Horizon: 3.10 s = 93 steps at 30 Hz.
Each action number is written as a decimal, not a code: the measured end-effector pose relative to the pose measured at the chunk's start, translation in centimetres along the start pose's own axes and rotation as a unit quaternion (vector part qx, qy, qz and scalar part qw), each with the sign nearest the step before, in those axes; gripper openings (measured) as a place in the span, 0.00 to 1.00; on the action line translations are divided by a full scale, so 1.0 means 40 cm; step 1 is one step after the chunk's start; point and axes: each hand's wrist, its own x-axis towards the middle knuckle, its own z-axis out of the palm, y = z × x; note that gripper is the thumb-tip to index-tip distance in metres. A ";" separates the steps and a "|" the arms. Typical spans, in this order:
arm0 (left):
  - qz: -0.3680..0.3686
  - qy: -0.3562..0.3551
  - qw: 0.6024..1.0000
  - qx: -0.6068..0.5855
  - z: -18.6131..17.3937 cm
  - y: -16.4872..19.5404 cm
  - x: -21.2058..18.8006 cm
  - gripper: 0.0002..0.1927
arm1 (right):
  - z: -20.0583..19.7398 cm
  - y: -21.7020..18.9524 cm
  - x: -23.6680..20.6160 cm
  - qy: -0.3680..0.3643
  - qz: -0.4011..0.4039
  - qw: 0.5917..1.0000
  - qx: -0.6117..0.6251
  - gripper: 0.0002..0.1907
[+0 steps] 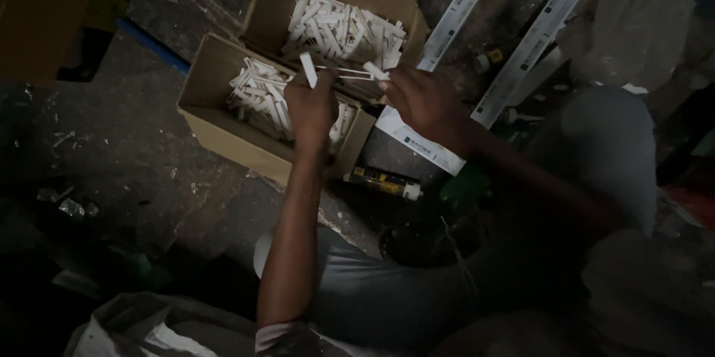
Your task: The person sits on the floor and assembles small white plastic pieces by fitting pairs together by hand, then places the joined pieces into a cardboard box filled with similar pieces. They repeatedly take pieces from the box, join them, and return the assembled pieces to the box.
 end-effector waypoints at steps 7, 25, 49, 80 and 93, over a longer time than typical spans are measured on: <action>0.022 -0.007 0.999 0.045 0.021 0.013 -0.011 0.09 | -0.043 -0.030 0.023 -0.020 -0.036 0.996 -0.079 0.14; 0.131 -0.081 0.984 0.091 0.033 -0.013 -0.007 0.06 | -0.035 -0.034 0.022 -0.027 -0.048 0.992 -0.110 0.19; -0.102 -0.147 0.978 -0.104 0.041 0.071 -0.072 0.28 | 0.005 -0.035 0.016 0.088 -0.008 0.994 0.064 0.18; 0.045 -0.102 0.994 -0.010 0.043 0.018 -0.066 0.14 | 0.007 -0.004 0.022 0.101 -0.006 0.982 0.158 0.10; 0.057 -0.172 0.983 0.033 0.061 0.046 -0.092 0.17 | -0.020 -0.027 0.016 0.087 -0.037 0.990 0.107 0.11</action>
